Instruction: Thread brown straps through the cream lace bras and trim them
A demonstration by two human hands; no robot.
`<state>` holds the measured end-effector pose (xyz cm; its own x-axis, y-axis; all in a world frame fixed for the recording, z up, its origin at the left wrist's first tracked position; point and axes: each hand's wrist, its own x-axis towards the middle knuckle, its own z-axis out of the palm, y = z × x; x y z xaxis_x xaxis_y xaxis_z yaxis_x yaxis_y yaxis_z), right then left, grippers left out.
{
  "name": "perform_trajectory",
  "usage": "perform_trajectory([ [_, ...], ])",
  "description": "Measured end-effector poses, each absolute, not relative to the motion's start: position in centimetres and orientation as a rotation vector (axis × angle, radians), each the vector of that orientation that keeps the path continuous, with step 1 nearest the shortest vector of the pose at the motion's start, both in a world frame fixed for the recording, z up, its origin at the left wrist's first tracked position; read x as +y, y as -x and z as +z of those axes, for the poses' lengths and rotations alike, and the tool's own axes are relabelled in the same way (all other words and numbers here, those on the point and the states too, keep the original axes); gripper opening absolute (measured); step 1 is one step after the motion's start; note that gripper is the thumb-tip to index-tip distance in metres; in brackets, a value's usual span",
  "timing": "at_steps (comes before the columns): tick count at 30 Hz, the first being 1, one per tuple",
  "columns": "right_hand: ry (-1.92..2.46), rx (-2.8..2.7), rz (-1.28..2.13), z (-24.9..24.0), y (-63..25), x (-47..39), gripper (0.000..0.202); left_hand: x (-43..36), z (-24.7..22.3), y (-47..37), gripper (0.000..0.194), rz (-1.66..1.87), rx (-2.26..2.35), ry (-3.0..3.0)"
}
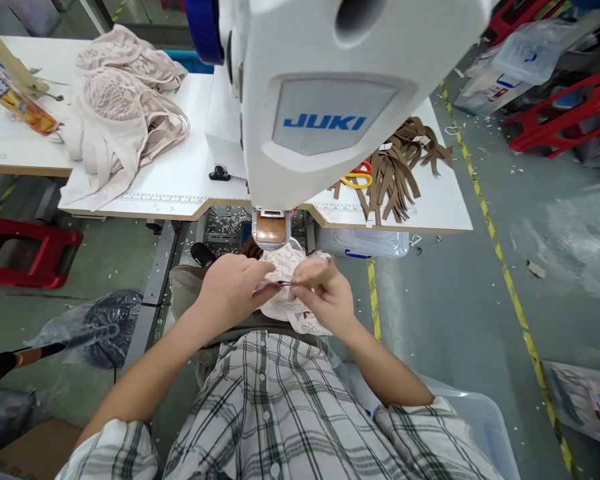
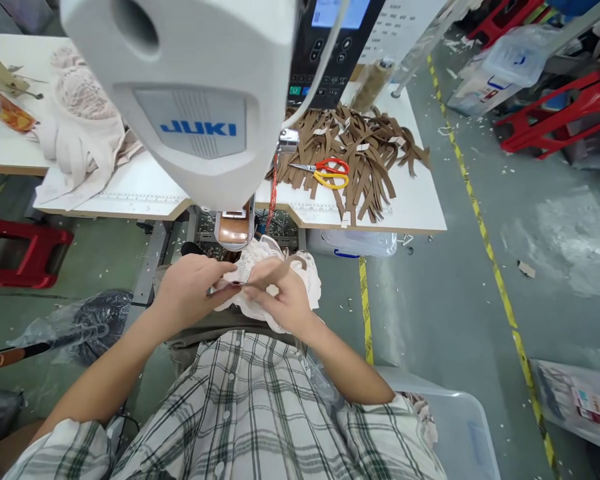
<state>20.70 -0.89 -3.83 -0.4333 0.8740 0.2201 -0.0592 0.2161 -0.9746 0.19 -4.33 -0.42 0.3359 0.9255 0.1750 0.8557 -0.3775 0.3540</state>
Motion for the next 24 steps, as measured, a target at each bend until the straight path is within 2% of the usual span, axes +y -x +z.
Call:
perform_trajectory([
  [1, 0.72, -1.772, 1.163, -3.6, -21.2, -1.4, 0.007, -4.4, -0.7, -0.2, 0.019, 0.515, 1.625, -2.478],
  [4, 0.535, -2.047, 0.78, -3.7, -22.1, -2.6, 0.02, -4.6, -1.3, 0.0, 0.023, 0.646, 1.658, -2.606],
  [7, 0.484, -2.076, 0.741, -4.6, -22.2, -3.2, 0.027, -5.1, -1.7, 0.3, 0.024, 0.789, 1.664, -2.575],
  [12, 0.401, -2.052, 0.663, -5.5, -21.8, -3.1, 0.038, -5.5, -2.2, 0.6, 0.024, 0.782, 1.712, -2.54],
  [15, 0.354, -2.046, 0.779, -5.1, -21.5, -3.0, 0.044, -5.5, -2.2, 0.5, 0.023, 0.823, 1.713, -2.574],
  [17, 0.361, -2.034, 0.846, -4.6, -21.3, -2.9, 0.042, -5.4, -2.1, 0.4, 0.023, 0.858, 1.702, -2.582],
  [20, 0.436, -2.119, 0.831, -4.1, -21.7, -2.6, 0.027, -5.5, -1.8, 0.3, 0.025, 0.828, 1.677, -2.426],
  [24, 0.827, -2.173, 0.995, -6.1, -25.4, -1.6, 0.013, -6.5, -2.6, 1.2, 0.035, 0.671, 1.573, -1.554],
])
